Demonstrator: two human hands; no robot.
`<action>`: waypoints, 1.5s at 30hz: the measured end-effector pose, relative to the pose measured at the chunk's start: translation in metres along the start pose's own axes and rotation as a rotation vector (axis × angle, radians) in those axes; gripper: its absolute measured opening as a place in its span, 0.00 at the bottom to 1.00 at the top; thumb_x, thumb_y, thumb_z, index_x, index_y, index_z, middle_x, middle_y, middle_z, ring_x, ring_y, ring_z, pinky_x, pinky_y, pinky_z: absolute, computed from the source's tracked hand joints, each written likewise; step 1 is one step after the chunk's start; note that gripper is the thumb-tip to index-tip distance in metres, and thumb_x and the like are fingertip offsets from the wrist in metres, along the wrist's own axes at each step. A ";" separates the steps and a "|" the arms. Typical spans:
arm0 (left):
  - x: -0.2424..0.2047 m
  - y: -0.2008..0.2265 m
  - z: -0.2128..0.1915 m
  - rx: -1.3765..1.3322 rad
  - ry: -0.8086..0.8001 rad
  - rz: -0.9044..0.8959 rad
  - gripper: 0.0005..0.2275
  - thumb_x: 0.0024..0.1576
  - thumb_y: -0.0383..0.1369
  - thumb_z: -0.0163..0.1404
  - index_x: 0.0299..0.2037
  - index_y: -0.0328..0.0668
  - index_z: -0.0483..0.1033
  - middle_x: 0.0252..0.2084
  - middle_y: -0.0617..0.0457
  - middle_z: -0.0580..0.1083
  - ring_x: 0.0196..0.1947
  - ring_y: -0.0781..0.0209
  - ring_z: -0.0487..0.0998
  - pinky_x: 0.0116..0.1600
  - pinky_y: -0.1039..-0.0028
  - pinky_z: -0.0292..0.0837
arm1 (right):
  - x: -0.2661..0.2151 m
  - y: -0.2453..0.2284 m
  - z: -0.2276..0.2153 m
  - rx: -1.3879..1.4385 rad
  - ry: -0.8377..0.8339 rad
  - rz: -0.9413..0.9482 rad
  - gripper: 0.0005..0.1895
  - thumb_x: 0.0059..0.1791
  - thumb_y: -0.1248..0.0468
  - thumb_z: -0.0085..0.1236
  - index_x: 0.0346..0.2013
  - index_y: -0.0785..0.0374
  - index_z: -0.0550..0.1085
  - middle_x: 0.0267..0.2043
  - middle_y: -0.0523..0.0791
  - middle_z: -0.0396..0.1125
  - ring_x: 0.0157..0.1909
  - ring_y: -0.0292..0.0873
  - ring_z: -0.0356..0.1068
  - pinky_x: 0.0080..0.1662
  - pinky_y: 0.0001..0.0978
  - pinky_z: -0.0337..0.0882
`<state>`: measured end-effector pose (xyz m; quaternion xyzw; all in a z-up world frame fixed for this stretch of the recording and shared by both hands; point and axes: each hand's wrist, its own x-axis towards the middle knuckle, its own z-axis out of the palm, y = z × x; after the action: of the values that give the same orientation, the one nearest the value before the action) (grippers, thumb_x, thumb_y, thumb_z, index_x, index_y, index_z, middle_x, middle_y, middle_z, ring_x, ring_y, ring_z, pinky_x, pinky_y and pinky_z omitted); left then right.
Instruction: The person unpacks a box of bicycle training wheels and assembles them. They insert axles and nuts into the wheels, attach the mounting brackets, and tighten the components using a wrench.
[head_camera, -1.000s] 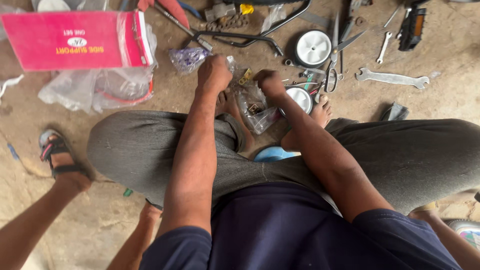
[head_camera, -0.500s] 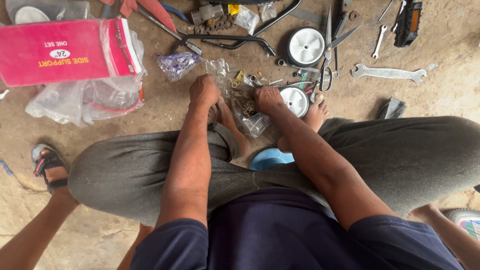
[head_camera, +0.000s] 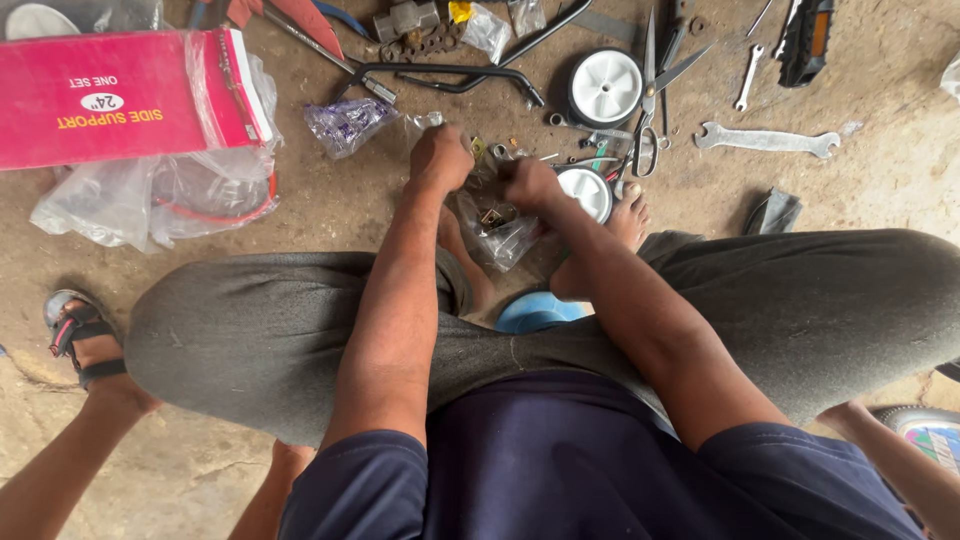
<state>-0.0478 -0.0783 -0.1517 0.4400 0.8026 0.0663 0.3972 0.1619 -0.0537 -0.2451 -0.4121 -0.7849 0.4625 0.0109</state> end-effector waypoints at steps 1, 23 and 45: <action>0.000 0.003 0.000 0.010 -0.036 -0.010 0.06 0.53 0.29 0.54 0.39 0.46 0.81 0.45 0.45 0.80 0.47 0.46 0.80 0.51 0.60 0.75 | 0.007 -0.002 -0.014 0.227 -0.046 0.081 0.08 0.42 0.65 0.60 0.32 0.66 0.78 0.29 0.48 0.73 0.31 0.44 0.72 0.39 0.42 0.72; -0.011 -0.060 -0.028 -0.060 0.201 -0.155 0.12 0.48 0.32 0.59 0.40 0.35 0.81 0.46 0.37 0.78 0.49 0.39 0.79 0.53 0.59 0.74 | -0.013 -0.051 0.018 -0.662 -0.233 0.130 0.23 0.52 0.44 0.55 0.47 0.60 0.78 0.43 0.53 0.74 0.43 0.50 0.76 0.43 0.45 0.74; 0.001 -0.047 0.033 -0.041 0.167 -0.033 0.08 0.53 0.22 0.55 0.43 0.36 0.78 0.44 0.43 0.79 0.47 0.47 0.81 0.53 0.61 0.77 | 0.009 -0.051 -0.019 -0.339 0.008 -0.080 0.18 0.41 0.61 0.64 0.44 0.63 0.79 0.46 0.55 0.72 0.43 0.56 0.73 0.45 0.46 0.74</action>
<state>-0.0563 -0.1138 -0.1962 0.4116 0.8386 0.1126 0.3386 0.1311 -0.0459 -0.2005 -0.3783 -0.8674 0.3212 -0.0373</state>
